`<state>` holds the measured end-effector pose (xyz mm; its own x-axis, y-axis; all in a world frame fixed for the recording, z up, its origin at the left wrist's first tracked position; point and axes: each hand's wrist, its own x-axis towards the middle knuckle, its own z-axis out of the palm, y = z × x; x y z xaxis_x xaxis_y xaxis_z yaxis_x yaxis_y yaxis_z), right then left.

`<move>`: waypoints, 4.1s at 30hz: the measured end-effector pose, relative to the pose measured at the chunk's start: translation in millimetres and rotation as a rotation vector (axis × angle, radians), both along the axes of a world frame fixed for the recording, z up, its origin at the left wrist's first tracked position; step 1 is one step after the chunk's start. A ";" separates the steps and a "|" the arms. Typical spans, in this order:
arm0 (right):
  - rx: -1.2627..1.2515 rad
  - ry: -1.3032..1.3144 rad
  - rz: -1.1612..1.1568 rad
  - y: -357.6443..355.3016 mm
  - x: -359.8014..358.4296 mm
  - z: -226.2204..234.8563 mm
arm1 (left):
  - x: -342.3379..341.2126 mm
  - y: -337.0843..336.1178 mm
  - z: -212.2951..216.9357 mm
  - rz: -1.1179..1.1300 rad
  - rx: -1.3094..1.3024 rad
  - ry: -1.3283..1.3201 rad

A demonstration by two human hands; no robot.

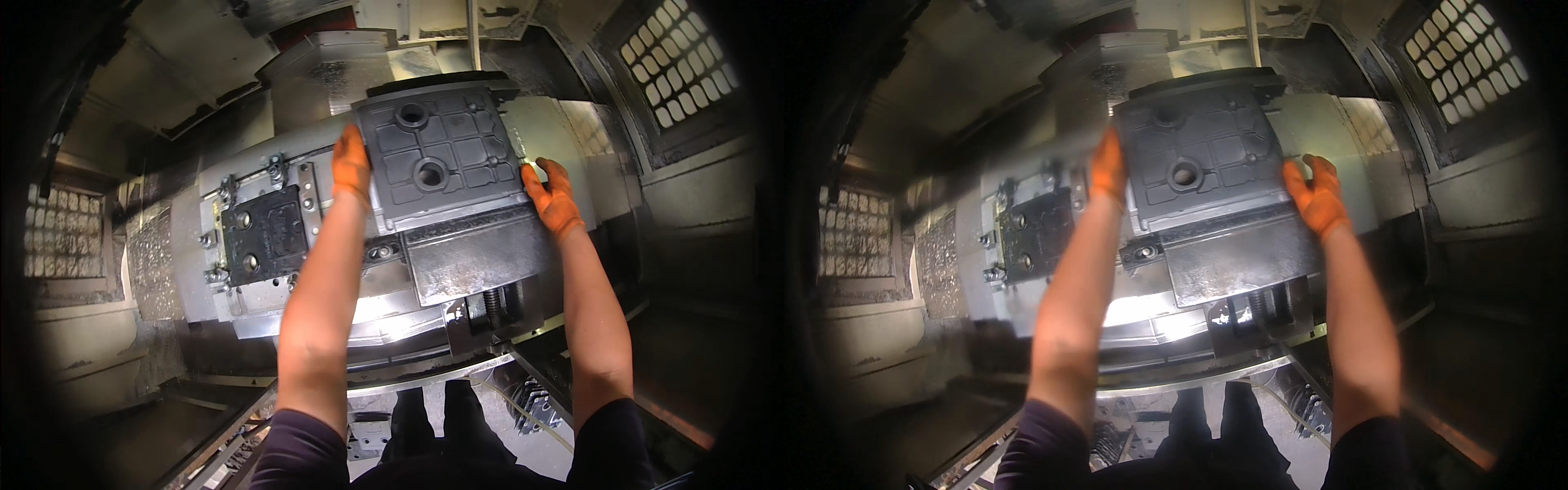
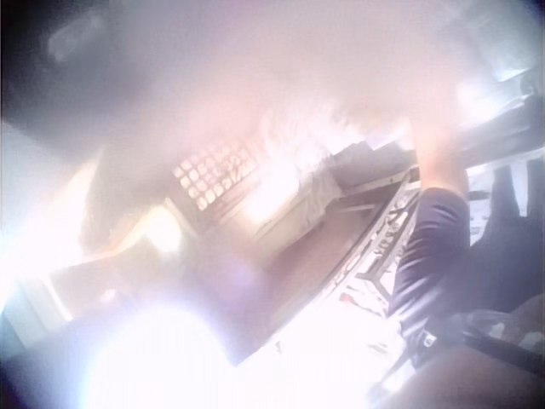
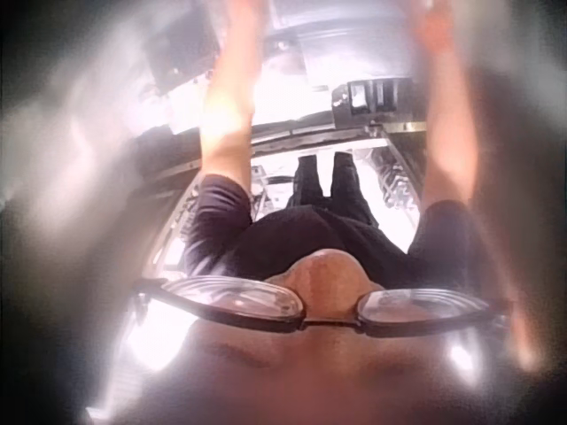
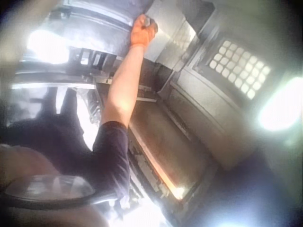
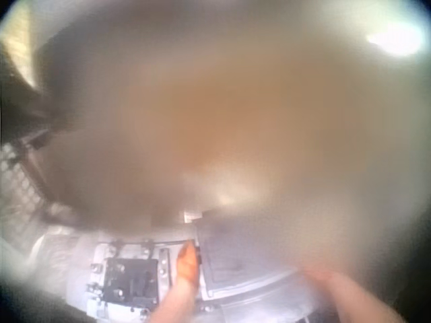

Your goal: The person places a metal cover onto a machine fixture, aligns it, and secures it using a wrench. They then remove the cover, reposition it, and tighten it again. The task involves repeated handling of the same metal part and tool use.

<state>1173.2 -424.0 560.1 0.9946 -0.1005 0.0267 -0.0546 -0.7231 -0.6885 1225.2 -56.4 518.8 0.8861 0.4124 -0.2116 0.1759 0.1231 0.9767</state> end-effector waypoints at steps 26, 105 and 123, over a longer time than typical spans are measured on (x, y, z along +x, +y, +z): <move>-0.945 0.228 0.524 219.4 75.1 76.8 | -92.7 -75.6 23.8 0.561 -0.104 -0.007; -0.695 0.108 0.240 121.6 -189.1 122.6 | -684.6 90.0 85.9 0.229 -0.709 0.017; -0.865 0.132 0.404 155.6 -106.2 52.5 | -634.5 14.1 143.2 0.277 -0.314 -0.039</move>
